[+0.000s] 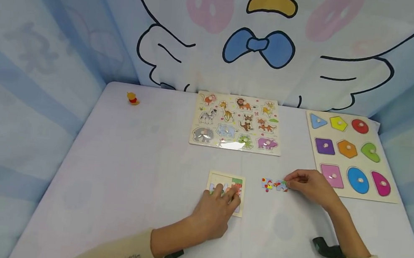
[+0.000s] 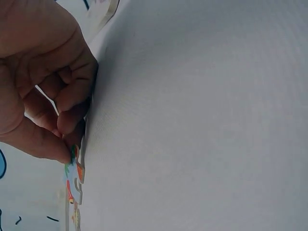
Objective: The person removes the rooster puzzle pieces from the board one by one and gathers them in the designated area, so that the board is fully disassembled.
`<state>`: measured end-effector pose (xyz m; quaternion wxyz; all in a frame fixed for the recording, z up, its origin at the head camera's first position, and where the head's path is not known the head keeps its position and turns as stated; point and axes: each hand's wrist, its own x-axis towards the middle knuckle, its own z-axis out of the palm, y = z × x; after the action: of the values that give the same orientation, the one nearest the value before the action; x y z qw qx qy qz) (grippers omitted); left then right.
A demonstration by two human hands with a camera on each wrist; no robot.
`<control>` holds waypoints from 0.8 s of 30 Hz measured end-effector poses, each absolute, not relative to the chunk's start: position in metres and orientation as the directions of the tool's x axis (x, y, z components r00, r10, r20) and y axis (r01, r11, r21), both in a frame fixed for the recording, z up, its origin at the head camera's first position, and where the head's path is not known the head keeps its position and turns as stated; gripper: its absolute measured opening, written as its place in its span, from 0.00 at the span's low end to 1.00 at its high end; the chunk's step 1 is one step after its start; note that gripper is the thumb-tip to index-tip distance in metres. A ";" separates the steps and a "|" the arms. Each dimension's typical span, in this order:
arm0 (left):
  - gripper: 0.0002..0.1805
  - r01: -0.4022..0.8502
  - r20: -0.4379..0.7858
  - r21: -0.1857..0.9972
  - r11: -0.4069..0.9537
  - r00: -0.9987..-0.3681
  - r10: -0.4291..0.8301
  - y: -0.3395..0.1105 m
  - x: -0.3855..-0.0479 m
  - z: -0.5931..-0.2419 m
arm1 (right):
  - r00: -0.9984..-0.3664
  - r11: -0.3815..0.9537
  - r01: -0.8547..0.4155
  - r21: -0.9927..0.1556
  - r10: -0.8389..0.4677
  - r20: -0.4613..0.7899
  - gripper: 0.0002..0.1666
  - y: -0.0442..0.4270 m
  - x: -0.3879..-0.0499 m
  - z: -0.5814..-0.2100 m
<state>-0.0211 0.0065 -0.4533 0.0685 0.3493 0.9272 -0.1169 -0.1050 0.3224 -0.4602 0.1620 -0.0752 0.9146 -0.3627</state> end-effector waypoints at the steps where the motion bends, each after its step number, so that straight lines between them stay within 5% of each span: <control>1: 0.36 0.665 -0.201 -0.174 0.727 -0.746 0.635 0.007 -0.021 -0.454 | -0.939 0.735 -0.027 -0.678 -0.251 -0.235 0.08 0.322 -0.104 -0.461; 24: 0.36 0.654 -0.143 -0.207 0.727 -0.756 0.639 0.005 -0.018 -0.456 | -0.966 0.804 -0.047 -0.593 -0.188 -0.178 0.06 0.311 -0.096 -0.465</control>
<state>-0.0180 0.0051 -0.4561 0.0308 0.3481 0.9289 -0.1229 -0.0964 0.3109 -0.4652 0.1149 -0.0623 0.9427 -0.3069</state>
